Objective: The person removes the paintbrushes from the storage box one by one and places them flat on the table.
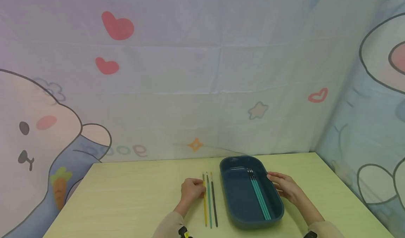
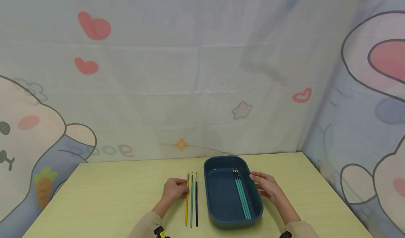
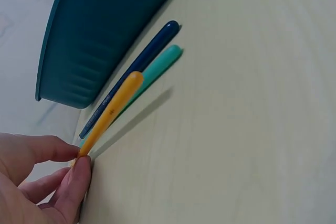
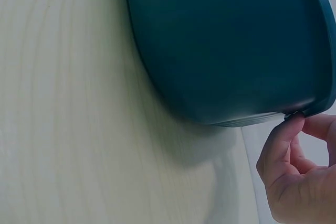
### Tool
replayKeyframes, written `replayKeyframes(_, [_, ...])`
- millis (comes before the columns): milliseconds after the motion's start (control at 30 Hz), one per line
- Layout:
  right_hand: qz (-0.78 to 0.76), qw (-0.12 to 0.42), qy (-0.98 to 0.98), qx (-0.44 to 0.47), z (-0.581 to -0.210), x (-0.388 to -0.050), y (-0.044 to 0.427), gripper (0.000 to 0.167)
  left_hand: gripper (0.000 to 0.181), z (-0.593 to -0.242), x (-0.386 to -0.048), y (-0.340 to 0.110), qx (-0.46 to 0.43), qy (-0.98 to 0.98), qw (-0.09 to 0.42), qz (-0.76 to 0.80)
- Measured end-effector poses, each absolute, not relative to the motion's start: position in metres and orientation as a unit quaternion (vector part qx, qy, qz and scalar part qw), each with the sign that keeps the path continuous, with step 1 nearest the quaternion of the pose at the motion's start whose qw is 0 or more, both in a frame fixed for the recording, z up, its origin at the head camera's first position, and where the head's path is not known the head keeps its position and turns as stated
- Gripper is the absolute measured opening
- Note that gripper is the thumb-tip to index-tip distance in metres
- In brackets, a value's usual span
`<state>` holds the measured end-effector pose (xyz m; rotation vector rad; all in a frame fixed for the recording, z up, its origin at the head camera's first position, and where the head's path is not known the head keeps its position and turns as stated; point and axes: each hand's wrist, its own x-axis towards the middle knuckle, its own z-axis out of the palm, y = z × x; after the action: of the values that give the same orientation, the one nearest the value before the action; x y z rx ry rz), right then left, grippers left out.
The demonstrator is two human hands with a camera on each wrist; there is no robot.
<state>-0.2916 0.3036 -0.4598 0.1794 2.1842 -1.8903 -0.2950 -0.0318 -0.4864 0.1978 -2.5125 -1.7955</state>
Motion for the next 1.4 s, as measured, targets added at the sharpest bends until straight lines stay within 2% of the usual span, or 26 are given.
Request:
replayKeyframes(500, [-0.644,0.118,0.753,0.068,-0.463,-0.292,0.303,0.063,0.026,-0.487,-0.291,-0.030,0.035,-0.842,0.070,-0.534])
replayKeyframes(1167, [-0.653,0.119,0.745,0.068,-0.462,-0.293,0.303,0.060,0.030,-0.487,-0.288,-0.030,0.026,-0.845,0.074,-0.530])
replayKeyframes(1400, [-0.649,0.116,0.749,0.068,-0.462,-0.293,0.303,0.060,0.031,-0.480,-0.283,-0.031,0.033,-0.846,0.060,-0.529])
